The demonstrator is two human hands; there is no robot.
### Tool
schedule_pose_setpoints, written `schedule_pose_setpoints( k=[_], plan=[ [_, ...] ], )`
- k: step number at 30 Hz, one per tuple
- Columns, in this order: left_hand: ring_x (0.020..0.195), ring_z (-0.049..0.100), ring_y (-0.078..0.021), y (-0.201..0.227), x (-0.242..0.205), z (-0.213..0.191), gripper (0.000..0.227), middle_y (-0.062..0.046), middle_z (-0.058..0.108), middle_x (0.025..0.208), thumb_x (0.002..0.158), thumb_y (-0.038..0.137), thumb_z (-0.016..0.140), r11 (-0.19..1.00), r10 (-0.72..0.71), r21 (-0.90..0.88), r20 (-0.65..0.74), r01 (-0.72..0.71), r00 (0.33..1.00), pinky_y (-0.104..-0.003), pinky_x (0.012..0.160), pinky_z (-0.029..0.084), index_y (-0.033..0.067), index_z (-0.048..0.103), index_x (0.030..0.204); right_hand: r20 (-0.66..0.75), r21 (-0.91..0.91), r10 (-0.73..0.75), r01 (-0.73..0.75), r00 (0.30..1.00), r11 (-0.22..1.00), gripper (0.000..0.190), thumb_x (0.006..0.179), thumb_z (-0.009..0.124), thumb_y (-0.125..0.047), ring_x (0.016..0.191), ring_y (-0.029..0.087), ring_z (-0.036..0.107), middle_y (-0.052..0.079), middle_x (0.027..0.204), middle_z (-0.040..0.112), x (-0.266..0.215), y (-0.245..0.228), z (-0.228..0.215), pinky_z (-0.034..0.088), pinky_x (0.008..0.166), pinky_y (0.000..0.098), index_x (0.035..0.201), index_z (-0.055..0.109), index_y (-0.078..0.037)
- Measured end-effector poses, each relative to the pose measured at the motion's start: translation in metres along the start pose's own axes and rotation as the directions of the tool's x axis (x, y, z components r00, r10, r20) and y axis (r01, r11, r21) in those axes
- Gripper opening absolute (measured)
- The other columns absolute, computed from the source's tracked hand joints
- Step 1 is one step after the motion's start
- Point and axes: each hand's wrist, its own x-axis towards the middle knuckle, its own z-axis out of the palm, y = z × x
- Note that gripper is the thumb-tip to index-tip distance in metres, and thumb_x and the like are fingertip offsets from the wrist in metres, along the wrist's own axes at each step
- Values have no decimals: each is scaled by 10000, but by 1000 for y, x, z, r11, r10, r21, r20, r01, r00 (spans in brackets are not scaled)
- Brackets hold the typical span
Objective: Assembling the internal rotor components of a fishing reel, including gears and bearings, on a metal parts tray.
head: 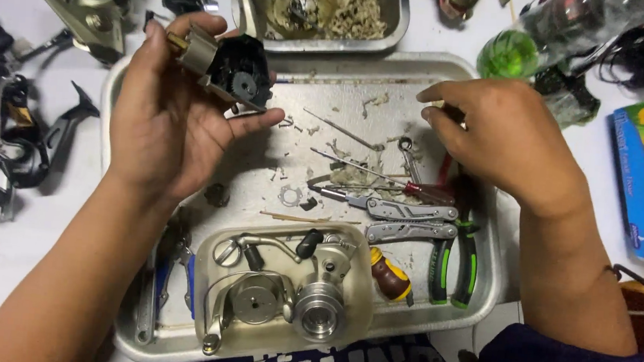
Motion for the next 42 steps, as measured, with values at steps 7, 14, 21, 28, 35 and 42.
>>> schedule_pose_setpoints(
  k=[7,14,21,28,35,42],
  plan=[
    [1138,671,-406,-9,-1,-22,443,-249,488,1377,979,399,571,1000,-12,6,44,11,999,-593,901,651,82,578,1289,224,176,-123,84,967,981,140,969,679,-110,791,248,755,116,912,784,-5,-35,-4,653,760,369,1048,777,-47],
    [1140,650,-415,-14,0,-35,436,-256,547,1309,966,273,518,999,-35,15,45,35,998,-615,915,643,37,539,1332,567,-60,130,-117,814,991,175,980,628,-331,718,226,719,4,842,758,-5,-51,2,590,629,396,962,739,-197],
    [1224,660,-495,-17,0,-33,451,-268,540,1346,940,268,564,997,-76,26,77,74,994,-605,918,640,40,532,1328,517,159,-53,-35,854,987,204,989,610,-280,716,134,778,-6,846,804,-19,-36,14,667,629,244,1023,789,-188],
    [1228,656,-509,-18,0,-37,424,-256,542,1320,944,251,543,997,-80,25,108,78,991,-635,922,633,42,555,1313,390,230,-102,11,915,973,178,968,653,-215,738,171,794,49,902,821,-14,-30,14,662,658,283,1029,793,-124],
    [1225,652,-505,-20,1,-37,479,-269,554,1309,951,291,583,996,-82,-16,148,85,986,-625,911,625,19,540,1343,533,-147,165,-102,830,984,177,932,665,-352,843,285,724,-31,972,767,-4,-34,16,579,669,467,1028,758,-236],
    [1264,619,-458,-22,1,-39,448,-294,467,1479,984,373,610,999,-22,54,252,8,967,-568,957,622,87,570,1327,604,-236,219,-91,766,968,201,956,593,-364,837,211,712,-34,946,742,4,-46,8,604,684,402,1007,720,-217]
  ],
)
